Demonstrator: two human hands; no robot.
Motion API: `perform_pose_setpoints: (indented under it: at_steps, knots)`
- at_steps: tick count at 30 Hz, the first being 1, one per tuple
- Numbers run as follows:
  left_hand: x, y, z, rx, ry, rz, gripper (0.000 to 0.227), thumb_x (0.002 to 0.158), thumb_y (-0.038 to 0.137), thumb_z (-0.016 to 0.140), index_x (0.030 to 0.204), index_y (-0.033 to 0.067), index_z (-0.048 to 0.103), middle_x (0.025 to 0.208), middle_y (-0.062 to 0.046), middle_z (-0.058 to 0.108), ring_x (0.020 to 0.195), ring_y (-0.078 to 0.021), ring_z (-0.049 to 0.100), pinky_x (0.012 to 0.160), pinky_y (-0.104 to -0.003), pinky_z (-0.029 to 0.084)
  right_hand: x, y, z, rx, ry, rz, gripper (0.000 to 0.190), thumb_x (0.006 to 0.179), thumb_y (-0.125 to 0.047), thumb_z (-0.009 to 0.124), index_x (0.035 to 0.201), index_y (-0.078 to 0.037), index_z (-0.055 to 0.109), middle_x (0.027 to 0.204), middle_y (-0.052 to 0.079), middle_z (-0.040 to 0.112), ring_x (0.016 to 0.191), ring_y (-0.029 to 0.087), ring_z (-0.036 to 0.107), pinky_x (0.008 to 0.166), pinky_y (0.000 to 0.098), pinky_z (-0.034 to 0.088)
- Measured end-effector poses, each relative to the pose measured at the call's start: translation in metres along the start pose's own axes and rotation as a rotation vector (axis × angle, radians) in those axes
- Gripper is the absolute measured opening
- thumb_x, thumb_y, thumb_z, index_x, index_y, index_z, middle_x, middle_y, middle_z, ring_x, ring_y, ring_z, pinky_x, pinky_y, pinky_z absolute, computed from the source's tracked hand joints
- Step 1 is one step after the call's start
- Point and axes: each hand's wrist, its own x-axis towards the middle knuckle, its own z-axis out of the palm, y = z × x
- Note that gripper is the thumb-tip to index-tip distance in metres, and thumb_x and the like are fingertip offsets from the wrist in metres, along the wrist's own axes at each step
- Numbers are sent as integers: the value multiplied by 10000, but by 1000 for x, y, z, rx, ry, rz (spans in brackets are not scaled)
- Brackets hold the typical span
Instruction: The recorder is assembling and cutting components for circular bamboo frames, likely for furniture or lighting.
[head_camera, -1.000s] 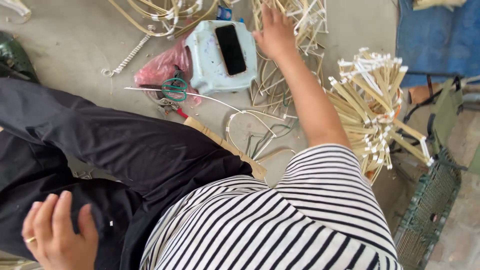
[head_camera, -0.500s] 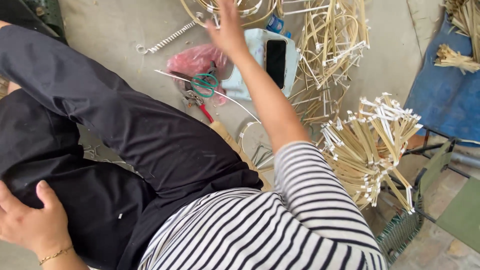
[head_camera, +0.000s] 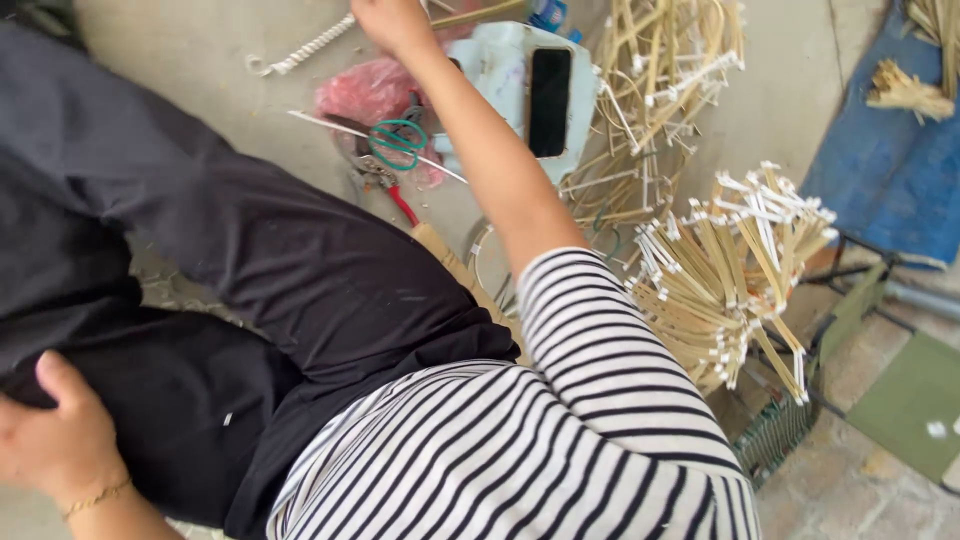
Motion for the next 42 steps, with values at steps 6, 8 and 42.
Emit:
perform_pose_setpoints:
  at_steps: [6,8,42]
  knots:
    - [-3,111,-106,-133,142,240,621,1022,272,758,1504,-18,494,1504,-255,477,1365,-460,491,1146,-554,380,-48,-246,-64,838,-356,139,269,1075,-326,578,1188,-92,510,843,40,631,604,115,577,482,276,487]
    - [-7,147,-133,-91,239,345,636,1038,282,802,1502,7,466,1596,-218,373,1407,-426,452,1207,-513,361,-80,-299,-109,990,-353,111,262,1131,-338,553,1218,-96,500,837,44,572,596,126,548,507,271,446]
    - [-56,187,-96,-1695,-367,77,417,1162,41,526,1554,0,389,1075,-71,654,805,-76,618,716,-204,533,-260,-432,-132,1063,-509,-336,207,1123,-184,635,1254,-74,519,1048,64,685,824,111,663,783,230,556]
